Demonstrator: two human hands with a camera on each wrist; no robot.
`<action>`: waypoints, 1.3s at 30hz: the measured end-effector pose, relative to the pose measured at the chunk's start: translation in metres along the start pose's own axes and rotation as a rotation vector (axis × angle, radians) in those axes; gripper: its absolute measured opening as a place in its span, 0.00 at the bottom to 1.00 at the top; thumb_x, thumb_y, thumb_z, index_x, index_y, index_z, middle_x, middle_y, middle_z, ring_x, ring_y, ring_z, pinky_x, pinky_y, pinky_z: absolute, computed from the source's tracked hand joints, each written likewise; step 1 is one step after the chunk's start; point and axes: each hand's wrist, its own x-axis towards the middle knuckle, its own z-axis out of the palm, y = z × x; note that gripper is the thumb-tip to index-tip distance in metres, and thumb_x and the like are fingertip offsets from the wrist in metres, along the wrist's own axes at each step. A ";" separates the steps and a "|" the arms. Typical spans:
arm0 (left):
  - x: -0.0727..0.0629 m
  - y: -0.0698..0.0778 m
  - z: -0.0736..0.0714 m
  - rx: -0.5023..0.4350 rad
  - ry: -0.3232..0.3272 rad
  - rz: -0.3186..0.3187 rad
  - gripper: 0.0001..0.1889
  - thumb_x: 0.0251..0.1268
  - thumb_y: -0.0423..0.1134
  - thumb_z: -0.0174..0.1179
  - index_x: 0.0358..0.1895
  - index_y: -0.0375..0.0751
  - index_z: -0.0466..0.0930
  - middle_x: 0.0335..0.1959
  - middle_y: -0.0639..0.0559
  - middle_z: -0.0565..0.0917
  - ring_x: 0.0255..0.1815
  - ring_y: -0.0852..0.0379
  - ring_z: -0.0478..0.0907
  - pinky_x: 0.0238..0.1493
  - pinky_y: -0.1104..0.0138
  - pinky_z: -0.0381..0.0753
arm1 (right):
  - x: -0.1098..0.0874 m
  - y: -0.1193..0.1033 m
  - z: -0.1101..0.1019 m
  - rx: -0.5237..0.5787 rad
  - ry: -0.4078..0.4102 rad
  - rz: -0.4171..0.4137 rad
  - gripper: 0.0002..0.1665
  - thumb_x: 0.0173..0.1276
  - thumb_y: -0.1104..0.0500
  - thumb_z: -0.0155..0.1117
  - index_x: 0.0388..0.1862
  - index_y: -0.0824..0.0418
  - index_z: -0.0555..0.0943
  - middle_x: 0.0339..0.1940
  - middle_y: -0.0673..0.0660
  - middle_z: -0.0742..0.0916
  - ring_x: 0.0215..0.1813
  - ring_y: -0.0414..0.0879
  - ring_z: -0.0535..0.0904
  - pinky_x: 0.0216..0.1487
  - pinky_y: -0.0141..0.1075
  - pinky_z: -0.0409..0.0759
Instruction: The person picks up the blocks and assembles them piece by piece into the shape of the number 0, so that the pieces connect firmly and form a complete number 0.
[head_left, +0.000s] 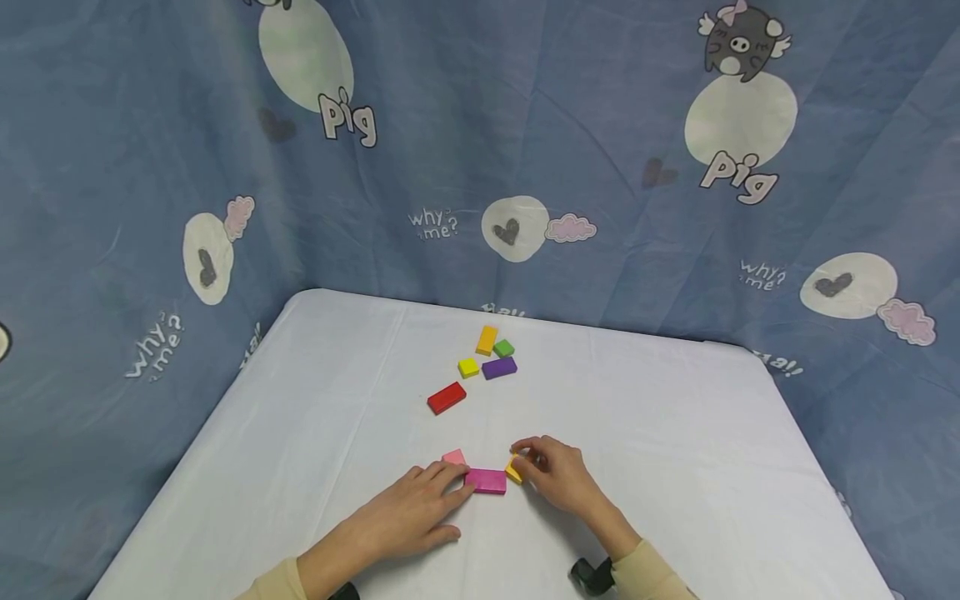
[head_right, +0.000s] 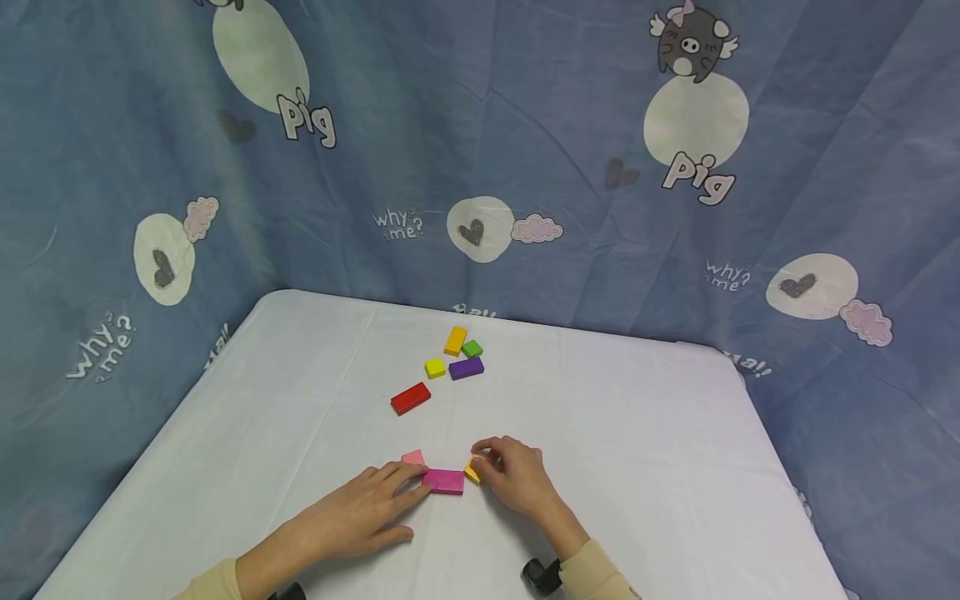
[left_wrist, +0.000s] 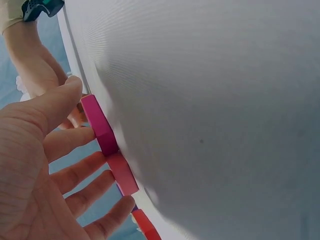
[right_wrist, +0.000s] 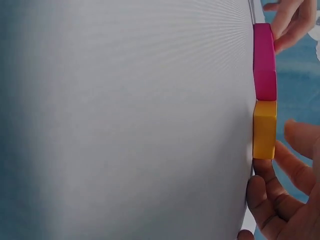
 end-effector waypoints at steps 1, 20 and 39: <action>0.000 0.000 0.000 -0.002 0.000 -0.002 0.33 0.65 0.60 0.59 0.70 0.50 0.70 0.69 0.49 0.67 0.65 0.51 0.66 0.56 0.54 0.73 | -0.001 -0.001 0.000 -0.029 0.009 -0.011 0.12 0.68 0.53 0.66 0.48 0.55 0.85 0.28 0.42 0.79 0.29 0.36 0.71 0.32 0.34 0.71; -0.004 -0.002 -0.003 0.016 0.036 0.028 0.33 0.65 0.58 0.60 0.70 0.47 0.71 0.68 0.49 0.68 0.64 0.51 0.68 0.54 0.55 0.75 | -0.061 -0.035 -0.008 -0.470 -0.189 -0.230 0.39 0.72 0.36 0.52 0.77 0.49 0.62 0.74 0.57 0.67 0.62 0.51 0.73 0.53 0.49 0.74; -0.001 -0.001 -0.002 -0.005 0.018 0.020 0.33 0.64 0.60 0.60 0.70 0.49 0.71 0.68 0.50 0.68 0.64 0.51 0.68 0.54 0.55 0.75 | -0.064 -0.031 -0.003 -0.472 -0.199 -0.237 0.40 0.73 0.37 0.52 0.78 0.52 0.59 0.74 0.56 0.67 0.63 0.50 0.71 0.52 0.48 0.75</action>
